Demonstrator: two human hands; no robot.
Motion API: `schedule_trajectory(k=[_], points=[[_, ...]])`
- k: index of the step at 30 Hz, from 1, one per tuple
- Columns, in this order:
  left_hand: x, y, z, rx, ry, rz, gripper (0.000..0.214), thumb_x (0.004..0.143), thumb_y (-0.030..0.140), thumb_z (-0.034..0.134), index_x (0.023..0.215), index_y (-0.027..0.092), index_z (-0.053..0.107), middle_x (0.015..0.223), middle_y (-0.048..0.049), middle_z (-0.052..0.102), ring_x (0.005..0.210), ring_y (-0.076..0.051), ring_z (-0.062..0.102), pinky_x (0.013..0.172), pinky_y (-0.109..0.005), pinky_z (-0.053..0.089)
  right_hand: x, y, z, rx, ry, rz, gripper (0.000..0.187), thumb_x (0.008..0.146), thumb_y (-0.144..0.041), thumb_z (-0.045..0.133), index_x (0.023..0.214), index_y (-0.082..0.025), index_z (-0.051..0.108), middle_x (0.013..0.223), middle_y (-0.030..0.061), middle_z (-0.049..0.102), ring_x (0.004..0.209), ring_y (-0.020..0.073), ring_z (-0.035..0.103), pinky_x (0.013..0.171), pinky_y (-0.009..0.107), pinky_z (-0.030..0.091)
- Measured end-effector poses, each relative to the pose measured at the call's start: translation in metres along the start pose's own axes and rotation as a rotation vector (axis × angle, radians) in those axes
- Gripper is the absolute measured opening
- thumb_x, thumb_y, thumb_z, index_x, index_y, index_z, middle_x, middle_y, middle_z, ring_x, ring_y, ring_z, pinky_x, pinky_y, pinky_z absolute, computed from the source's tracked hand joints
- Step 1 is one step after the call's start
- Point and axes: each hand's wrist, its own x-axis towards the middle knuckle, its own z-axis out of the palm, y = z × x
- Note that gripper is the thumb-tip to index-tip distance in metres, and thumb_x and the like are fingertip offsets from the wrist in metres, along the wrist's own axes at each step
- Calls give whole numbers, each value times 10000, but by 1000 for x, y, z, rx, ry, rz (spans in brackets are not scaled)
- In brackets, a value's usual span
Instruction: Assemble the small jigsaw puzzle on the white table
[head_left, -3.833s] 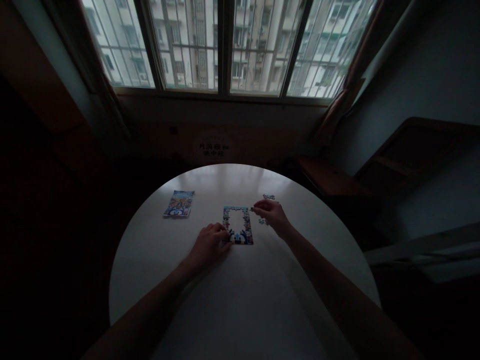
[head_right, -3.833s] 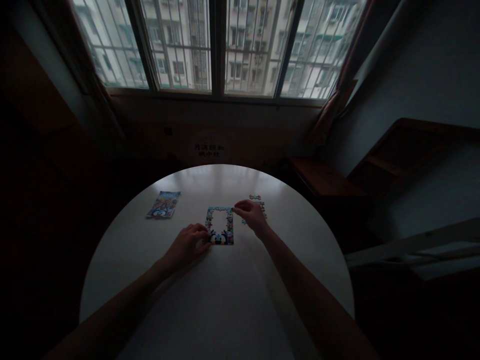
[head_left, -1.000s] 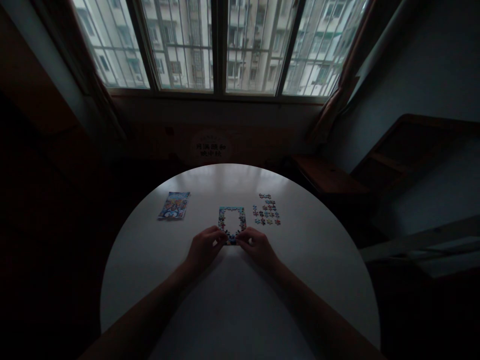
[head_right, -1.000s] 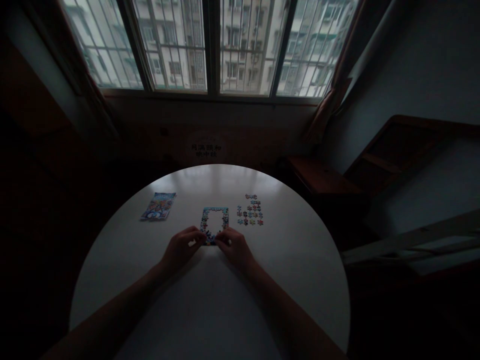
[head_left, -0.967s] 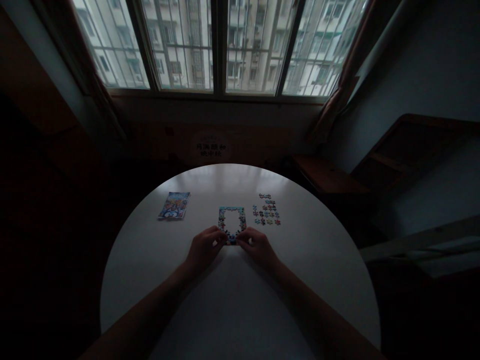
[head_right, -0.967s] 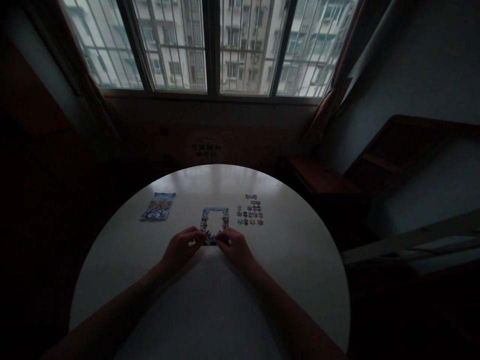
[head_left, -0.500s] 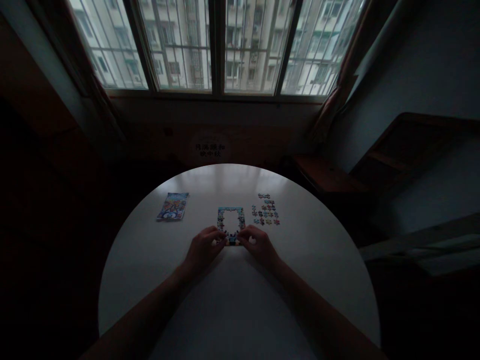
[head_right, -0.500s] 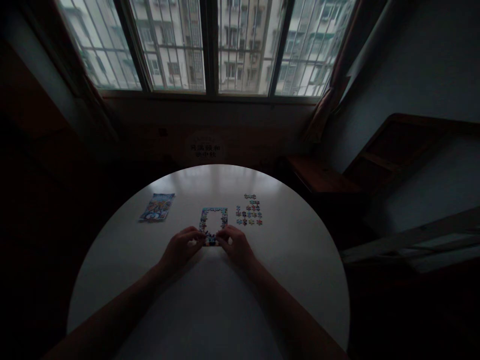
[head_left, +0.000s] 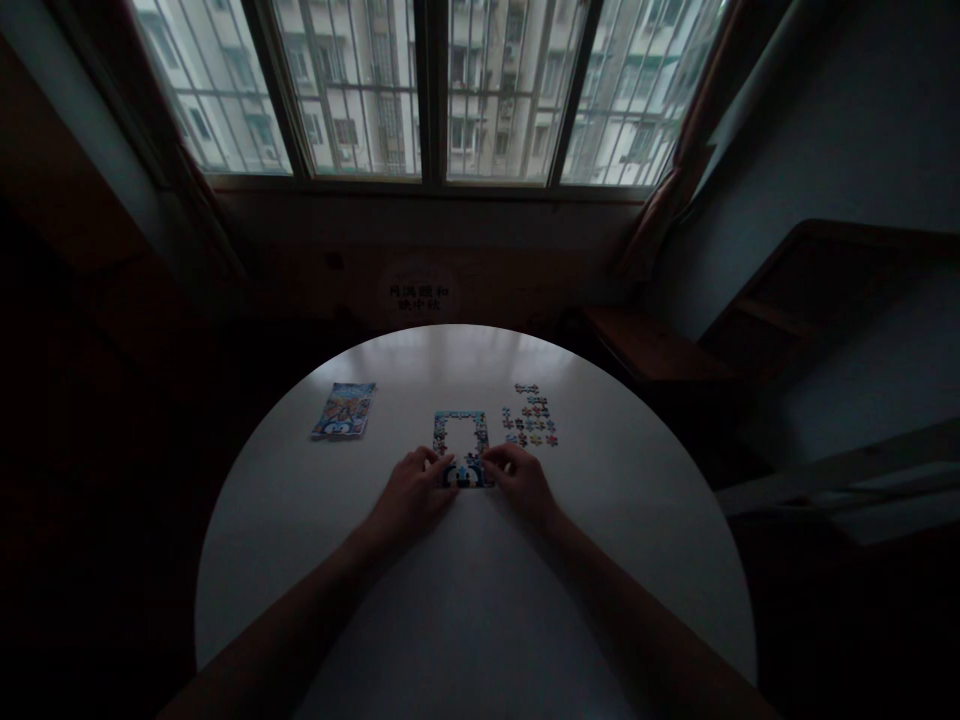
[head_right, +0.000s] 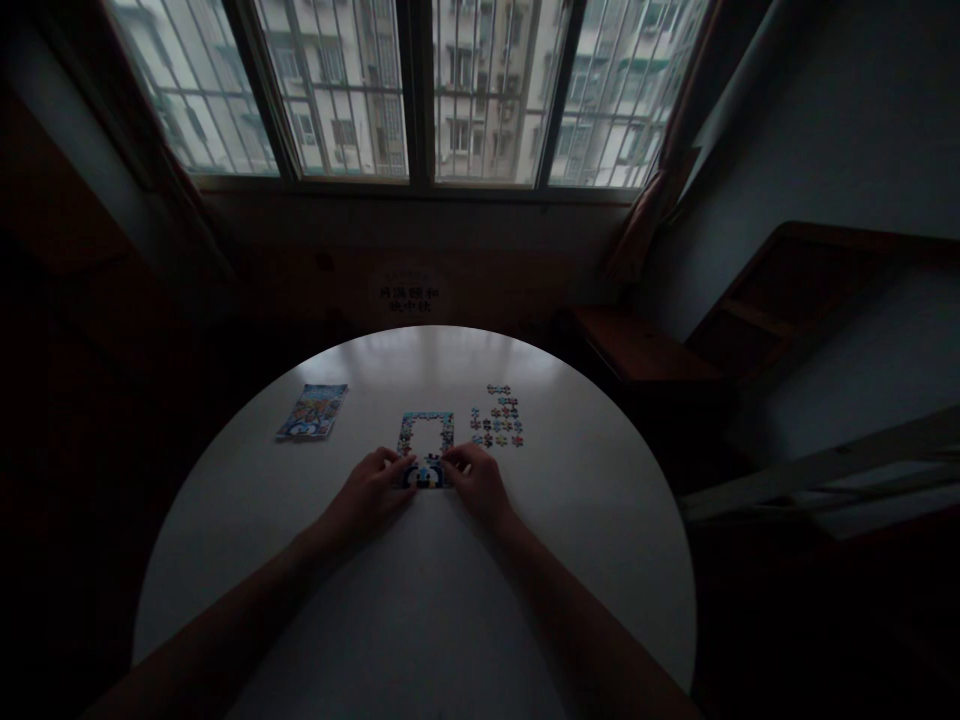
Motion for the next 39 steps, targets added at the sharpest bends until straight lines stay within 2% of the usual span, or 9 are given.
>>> schedule_trajectory(k=[8, 28, 39], points=[[-1, 4, -4, 105, -27, 16, 412, 849, 351, 536, 1251, 264, 520, 1097, -70, 507, 962, -216, 479, 883, -382, 418, -1, 1, 2, -9, -6, 1, 65, 751, -218, 591, 764, -179, 641, 752, 29, 648, 645, 135, 556, 601, 247, 428], [0, 3, -11, 68, -54, 40, 399, 811, 325, 590, 1209, 291, 571, 1075, -59, 524, 907, -201, 489, 845, -365, 431, -1, -2, 1, -51, -18, 7, 81, 764, -236, 584, 775, -181, 643, 753, 31, 654, 659, 138, 566, 611, 253, 434], [1, 2, -13, 21, -38, 43, 312, 805, 325, 606, 1112, 288, 645, 1020, -57, 548, 883, -190, 508, 825, -351, 445, -2, -3, 2, -65, -3, -7, 63, 760, -220, 593, 761, -185, 646, 747, 31, 650, 673, 144, 567, 621, 259, 438]])
